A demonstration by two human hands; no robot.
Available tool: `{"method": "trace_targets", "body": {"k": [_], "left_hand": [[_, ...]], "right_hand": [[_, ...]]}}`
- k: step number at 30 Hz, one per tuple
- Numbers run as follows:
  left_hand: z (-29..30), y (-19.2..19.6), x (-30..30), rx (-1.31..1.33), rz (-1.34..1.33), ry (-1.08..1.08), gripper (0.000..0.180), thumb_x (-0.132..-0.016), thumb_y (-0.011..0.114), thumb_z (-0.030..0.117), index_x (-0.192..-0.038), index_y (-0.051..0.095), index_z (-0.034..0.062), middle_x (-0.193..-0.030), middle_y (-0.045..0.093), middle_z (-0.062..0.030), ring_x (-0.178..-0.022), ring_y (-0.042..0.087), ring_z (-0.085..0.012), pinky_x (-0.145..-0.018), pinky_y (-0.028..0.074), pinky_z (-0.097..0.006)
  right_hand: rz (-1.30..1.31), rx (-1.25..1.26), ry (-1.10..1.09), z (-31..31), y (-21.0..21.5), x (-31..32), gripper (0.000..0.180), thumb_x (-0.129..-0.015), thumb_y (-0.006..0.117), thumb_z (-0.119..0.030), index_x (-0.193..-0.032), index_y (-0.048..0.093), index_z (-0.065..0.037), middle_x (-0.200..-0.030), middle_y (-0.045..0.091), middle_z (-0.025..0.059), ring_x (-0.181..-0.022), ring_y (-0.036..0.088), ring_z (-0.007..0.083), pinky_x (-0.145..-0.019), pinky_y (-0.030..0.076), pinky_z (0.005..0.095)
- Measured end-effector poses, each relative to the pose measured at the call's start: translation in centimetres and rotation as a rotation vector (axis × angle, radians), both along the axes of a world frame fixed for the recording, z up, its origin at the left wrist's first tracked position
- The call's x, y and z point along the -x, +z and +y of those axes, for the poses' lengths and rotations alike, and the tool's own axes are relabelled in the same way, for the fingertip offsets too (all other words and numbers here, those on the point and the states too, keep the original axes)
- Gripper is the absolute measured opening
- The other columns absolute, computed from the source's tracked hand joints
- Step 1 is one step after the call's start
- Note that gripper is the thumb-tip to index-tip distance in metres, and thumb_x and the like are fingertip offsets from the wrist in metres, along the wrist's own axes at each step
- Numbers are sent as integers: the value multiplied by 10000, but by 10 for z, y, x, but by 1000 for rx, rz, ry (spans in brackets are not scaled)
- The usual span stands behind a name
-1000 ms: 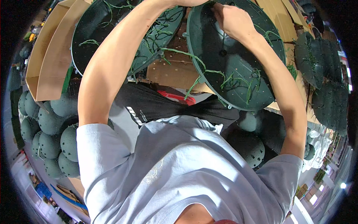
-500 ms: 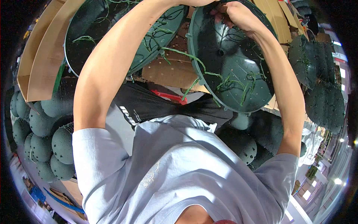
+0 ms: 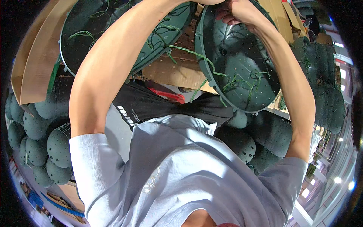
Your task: Thread wire through holes in green plastic domes to assemble or secure them.
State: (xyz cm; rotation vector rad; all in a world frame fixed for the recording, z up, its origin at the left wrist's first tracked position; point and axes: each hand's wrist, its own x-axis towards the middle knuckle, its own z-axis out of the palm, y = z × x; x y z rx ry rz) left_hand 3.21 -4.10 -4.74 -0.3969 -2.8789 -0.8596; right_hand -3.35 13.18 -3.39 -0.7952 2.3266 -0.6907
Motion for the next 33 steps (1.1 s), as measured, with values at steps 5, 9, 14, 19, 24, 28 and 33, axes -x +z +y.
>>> {"method": "trace_targets", "body": {"k": [5, 9, 14, 19, 24, 28, 33], "left_hand": [[-1, -5, 6, 115, 86, -86, 411, -965, 438, 237, -948, 717, -65, -1015, 689, -325, -950, 660, -480, -866, 503, -512], [-8, -8, 6, 87, 134, -104, 402, -965, 440, 226, -925, 717, -62, -1003, 685, -331, -940, 663, -476, -862, 506, -514], [-3, 1, -5, -55, 21, -18, 388, -966, 441, 215, -923, 706, -65, -996, 684, -329, -932, 661, -477, -850, 508, -512], [-7, -7, 3, 168, 191, -108, 369, -979, 440, 202, -920, 683, -70, -969, 677, -327, -918, 661, -470, -830, 501, -513], [-4, -4, 4, 134, 112, -88, 370, -982, 440, 205, -920, 677, -72, -968, 677, -318, -911, 657, -466, -818, 497, -514], [-1, 3, -3, 35, -4, -12, 381, -985, 436, 217, -924, 677, -72, -967, 676, -319, -905, 653, -462, -815, 495, -507], [-8, 2, -6, 101, 51, -76, 386, -990, 433, 228, -946, 674, -70, -961, 665, -327, -910, 650, -459, -820, 490, -504]], "right_hand": [[850, -83, 264, -1, -24, -5, 295, -796, 658, -233, -819, 689, 60, -752, 659, 300, -717, 676, 452, -628, 522, 493], [679, -82, 85, 1, -2, -20, 276, -862, 594, -187, -806, 682, 69, -809, 677, 307, -796, 687, 469, -696, 534, 516], [804, -167, 124, 17, 3, -37, 220, -879, 589, -148, -862, 707, 38, -846, 697, 294, -828, 696, 449, -728, 549, 506], [1052, -248, 297, 30, -17, -30, 150, -823, 621, -121, -835, 686, 13, -775, 699, 224, -765, 699, 398, -730, 550, 483], [1140, -33, 341, 32, -38, -17, 151, -815, 640, -157, -777, 676, -15, -742, 691, 210, -696, 676, 394, -710, 538, 468], [1049, 100, 303, 28, -43, -24, 212, -849, 651, -204, -785, 688, -5, -733, 687, 226, -699, 674, 414, -702, 533, 483], [877, 39, 110, 16, -31, -37, 306, -902, 639, -248, -879, 724, 45, -778, 692, 278, -734, 688, 436, -671, 541, 512]]}}
